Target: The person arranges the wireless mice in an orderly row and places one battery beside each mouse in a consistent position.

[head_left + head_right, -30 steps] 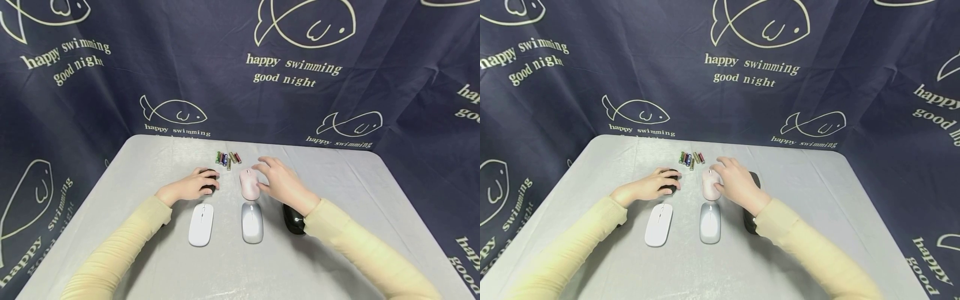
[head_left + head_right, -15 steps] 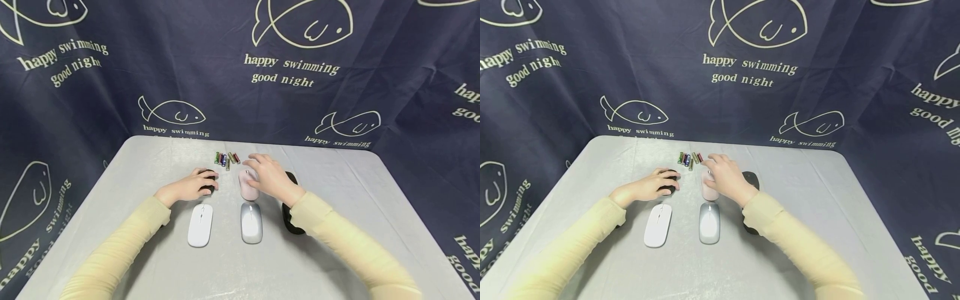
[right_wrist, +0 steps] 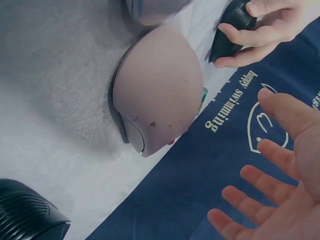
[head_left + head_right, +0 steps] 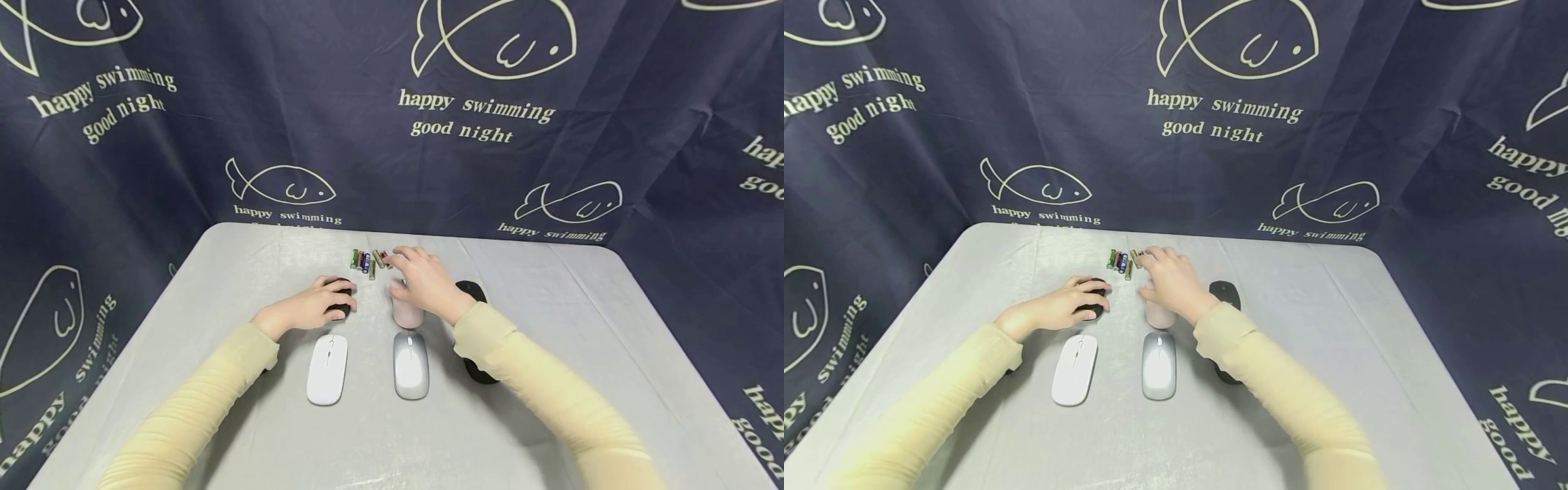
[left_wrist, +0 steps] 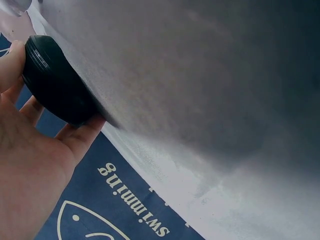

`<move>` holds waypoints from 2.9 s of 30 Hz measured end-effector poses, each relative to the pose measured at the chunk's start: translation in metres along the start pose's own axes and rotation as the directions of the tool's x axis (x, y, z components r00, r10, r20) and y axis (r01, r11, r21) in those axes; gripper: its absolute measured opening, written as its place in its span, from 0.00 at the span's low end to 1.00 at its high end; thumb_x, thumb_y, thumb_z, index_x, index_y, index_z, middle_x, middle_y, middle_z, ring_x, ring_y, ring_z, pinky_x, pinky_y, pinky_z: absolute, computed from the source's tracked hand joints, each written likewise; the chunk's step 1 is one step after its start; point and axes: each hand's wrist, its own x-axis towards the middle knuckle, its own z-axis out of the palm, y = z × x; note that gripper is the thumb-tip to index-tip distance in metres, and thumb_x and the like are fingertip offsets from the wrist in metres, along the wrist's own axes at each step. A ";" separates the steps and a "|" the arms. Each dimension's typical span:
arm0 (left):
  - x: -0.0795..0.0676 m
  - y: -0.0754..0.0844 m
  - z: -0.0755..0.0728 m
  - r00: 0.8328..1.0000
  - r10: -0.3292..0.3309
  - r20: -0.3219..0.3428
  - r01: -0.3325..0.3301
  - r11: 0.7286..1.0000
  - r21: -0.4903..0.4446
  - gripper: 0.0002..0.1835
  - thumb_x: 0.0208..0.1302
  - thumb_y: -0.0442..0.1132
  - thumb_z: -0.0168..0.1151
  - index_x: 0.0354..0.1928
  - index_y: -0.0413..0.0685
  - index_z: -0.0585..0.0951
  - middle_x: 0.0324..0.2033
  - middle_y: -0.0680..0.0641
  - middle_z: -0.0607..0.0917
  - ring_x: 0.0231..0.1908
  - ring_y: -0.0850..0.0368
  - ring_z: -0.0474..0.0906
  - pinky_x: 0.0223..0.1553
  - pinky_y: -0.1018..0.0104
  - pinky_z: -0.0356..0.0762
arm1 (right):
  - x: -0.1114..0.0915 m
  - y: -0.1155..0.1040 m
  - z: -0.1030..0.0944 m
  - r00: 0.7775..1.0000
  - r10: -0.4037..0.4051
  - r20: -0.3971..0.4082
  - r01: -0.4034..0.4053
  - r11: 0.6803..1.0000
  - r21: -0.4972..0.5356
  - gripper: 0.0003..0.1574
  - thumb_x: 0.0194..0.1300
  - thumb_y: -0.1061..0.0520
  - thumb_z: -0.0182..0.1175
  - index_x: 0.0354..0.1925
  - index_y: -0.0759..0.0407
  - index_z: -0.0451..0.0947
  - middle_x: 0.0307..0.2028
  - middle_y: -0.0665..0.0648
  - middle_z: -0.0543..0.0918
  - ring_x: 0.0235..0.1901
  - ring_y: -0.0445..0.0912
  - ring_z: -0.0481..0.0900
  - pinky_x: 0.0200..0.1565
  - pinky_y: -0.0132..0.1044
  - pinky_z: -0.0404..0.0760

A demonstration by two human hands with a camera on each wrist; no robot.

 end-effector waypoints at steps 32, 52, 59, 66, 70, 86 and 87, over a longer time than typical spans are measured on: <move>0.001 0.000 0.001 1.000 -0.023 0.009 0.024 0.999 -0.025 0.10 0.63 0.37 0.59 0.47 0.51 0.80 0.63 0.39 0.70 0.65 0.33 0.58 0.67 0.41 0.50 | 0.049 0.016 0.039 0.981 0.111 0.162 -0.107 0.994 -0.031 0.37 0.55 0.41 0.67 0.61 0.50 0.72 0.63 0.57 0.69 0.61 0.55 0.67 0.53 0.55 0.73; 0.001 -0.002 0.001 1.000 -0.021 0.004 0.021 1.000 -0.017 0.10 0.63 0.37 0.59 0.47 0.51 0.80 0.62 0.39 0.71 0.65 0.33 0.58 0.66 0.41 0.51 | 0.069 0.013 0.051 0.938 0.160 0.306 -0.132 0.985 -0.113 0.38 0.59 0.41 0.63 0.65 0.48 0.68 0.66 0.56 0.66 0.63 0.55 0.64 0.56 0.56 0.71; 0.001 -0.002 0.001 1.000 -0.015 0.004 0.015 1.000 -0.016 0.10 0.63 0.37 0.59 0.47 0.51 0.80 0.62 0.38 0.71 0.65 0.34 0.59 0.67 0.41 0.50 | 0.073 0.012 0.055 0.931 0.177 0.321 -0.145 0.982 -0.121 0.35 0.60 0.41 0.62 0.64 0.47 0.69 0.64 0.56 0.67 0.62 0.55 0.64 0.56 0.57 0.71; 0.000 -0.001 0.001 1.000 -0.018 0.006 0.018 1.000 -0.014 0.10 0.63 0.37 0.60 0.47 0.51 0.80 0.62 0.39 0.71 0.65 0.34 0.59 0.67 0.41 0.49 | 0.075 0.013 0.058 0.925 0.191 0.329 -0.163 0.980 -0.112 0.37 0.59 0.39 0.63 0.64 0.46 0.69 0.64 0.55 0.67 0.61 0.55 0.65 0.56 0.57 0.70; 0.000 0.000 0.001 1.000 -0.002 -0.004 0.002 1.000 -0.010 0.10 0.63 0.37 0.60 0.46 0.50 0.80 0.62 0.38 0.71 0.64 0.34 0.60 0.67 0.41 0.50 | 0.075 0.014 0.059 0.921 0.199 0.333 -0.175 0.979 -0.103 0.36 0.58 0.38 0.63 0.63 0.45 0.69 0.64 0.55 0.67 0.61 0.54 0.66 0.56 0.56 0.70; 0.000 0.001 0.003 1.000 0.000 -0.001 0.000 1.000 -0.008 0.10 0.62 0.36 0.60 0.46 0.50 0.80 0.61 0.38 0.71 0.64 0.33 0.60 0.66 0.40 0.50 | 0.075 0.015 0.062 0.927 0.190 0.323 -0.164 0.981 -0.106 0.36 0.58 0.38 0.64 0.62 0.46 0.71 0.64 0.55 0.67 0.60 0.55 0.67 0.54 0.55 0.72; 0.000 0.001 0.002 1.000 0.003 -0.004 -0.003 1.000 -0.006 0.10 0.62 0.36 0.60 0.46 0.50 0.80 0.61 0.38 0.71 0.64 0.33 0.60 0.66 0.40 0.50 | 0.075 0.015 0.061 0.927 0.191 0.322 -0.164 0.981 -0.107 0.36 0.57 0.38 0.64 0.61 0.45 0.71 0.64 0.55 0.67 0.60 0.55 0.67 0.54 0.55 0.72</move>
